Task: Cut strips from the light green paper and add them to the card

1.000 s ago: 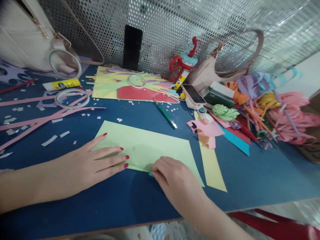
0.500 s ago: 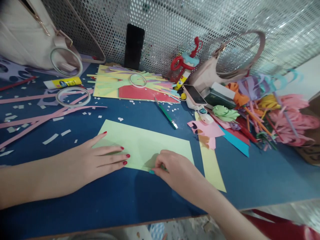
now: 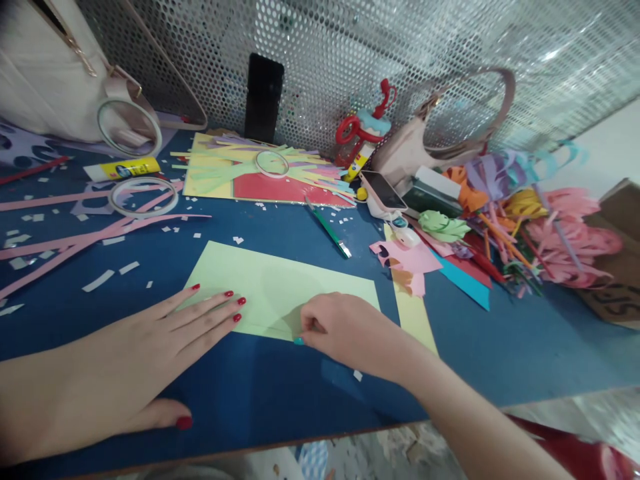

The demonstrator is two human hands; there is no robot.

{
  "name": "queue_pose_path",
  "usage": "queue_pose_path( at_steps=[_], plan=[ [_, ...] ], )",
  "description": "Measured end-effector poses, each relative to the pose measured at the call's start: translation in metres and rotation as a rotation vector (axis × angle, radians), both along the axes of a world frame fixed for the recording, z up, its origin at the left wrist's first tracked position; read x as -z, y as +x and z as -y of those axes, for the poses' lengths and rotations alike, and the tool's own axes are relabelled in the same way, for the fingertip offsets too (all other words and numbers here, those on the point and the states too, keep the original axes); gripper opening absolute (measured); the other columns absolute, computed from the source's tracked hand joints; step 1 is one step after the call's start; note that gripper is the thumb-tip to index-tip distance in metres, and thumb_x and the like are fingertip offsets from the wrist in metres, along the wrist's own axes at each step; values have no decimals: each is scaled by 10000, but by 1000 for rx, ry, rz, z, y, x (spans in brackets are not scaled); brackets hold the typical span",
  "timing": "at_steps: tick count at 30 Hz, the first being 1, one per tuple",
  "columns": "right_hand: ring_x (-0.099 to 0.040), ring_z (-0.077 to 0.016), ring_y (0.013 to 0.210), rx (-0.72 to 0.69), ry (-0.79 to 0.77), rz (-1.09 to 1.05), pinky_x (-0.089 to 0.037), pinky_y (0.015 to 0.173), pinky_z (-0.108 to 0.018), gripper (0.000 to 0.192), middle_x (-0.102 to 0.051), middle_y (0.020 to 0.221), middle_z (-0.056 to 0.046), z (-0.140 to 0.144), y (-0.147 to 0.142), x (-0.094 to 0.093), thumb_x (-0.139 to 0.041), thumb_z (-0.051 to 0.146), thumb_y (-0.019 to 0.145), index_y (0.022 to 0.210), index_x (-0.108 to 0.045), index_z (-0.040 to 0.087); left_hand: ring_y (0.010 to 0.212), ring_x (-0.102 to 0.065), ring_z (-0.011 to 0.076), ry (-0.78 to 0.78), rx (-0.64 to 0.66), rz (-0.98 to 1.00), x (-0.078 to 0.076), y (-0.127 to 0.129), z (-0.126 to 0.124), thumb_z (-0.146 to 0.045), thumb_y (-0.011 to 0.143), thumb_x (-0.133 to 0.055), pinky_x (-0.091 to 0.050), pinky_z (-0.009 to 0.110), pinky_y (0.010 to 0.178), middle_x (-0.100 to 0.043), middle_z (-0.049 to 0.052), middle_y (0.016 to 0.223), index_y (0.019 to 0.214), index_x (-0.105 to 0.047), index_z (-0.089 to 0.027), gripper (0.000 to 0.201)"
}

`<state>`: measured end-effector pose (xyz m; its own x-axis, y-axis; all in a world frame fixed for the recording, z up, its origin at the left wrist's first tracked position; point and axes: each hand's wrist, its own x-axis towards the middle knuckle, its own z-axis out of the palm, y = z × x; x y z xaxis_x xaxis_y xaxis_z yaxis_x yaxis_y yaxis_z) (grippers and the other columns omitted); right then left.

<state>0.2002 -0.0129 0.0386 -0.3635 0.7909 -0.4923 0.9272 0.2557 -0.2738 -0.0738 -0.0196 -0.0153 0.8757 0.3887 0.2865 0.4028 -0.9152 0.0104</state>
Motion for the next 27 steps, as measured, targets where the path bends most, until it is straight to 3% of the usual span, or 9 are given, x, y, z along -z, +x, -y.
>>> queue_pose_path(
  at_steps=[8,12,17,22,27],
  plan=[
    [-512,-149,645,-294,-1,246,-247,555,-280,143,-600,678,1,-26,-21,-14,-634,213,761,638,-565,190,1245,-483,227,53,-31,23,-7,-2,2,-677,904,-343,-50,312,1122,-575,113,1322,1251,-596,-125,699],
    [-486,-122,629,-417,-53,134,-263,564,-263,160,-562,665,25,-38,-26,-15,-661,193,761,640,-557,188,1274,-458,232,50,-50,-1,-6,-5,5,-665,917,-318,-122,338,1118,-551,112,1349,1276,-577,-140,687],
    [-513,-120,674,-389,-191,4,-311,598,-251,149,-573,694,27,-44,-22,-11,-682,205,773,653,-597,182,1253,-481,232,18,-8,-13,-9,-5,0,-682,881,-402,-167,323,1093,-554,116,1344,1275,-580,-123,707],
    [-521,-116,670,-372,-197,-17,-327,601,-241,120,-584,707,22,-45,-19,-9,-694,212,772,678,-629,174,1272,-474,212,-102,110,-101,-20,2,-9,-670,880,-427,-194,320,1098,-520,89,1381,1337,-524,-148,700],
    [-524,-120,699,-363,-191,-92,-343,619,-231,72,-587,743,20,-41,-12,-6,-698,201,768,751,-635,173,1338,-399,214,-208,143,-188,-24,12,-11,-645,902,-415,-207,342,1112,-445,74,1440,1407,-435,-183,685]
  ],
)
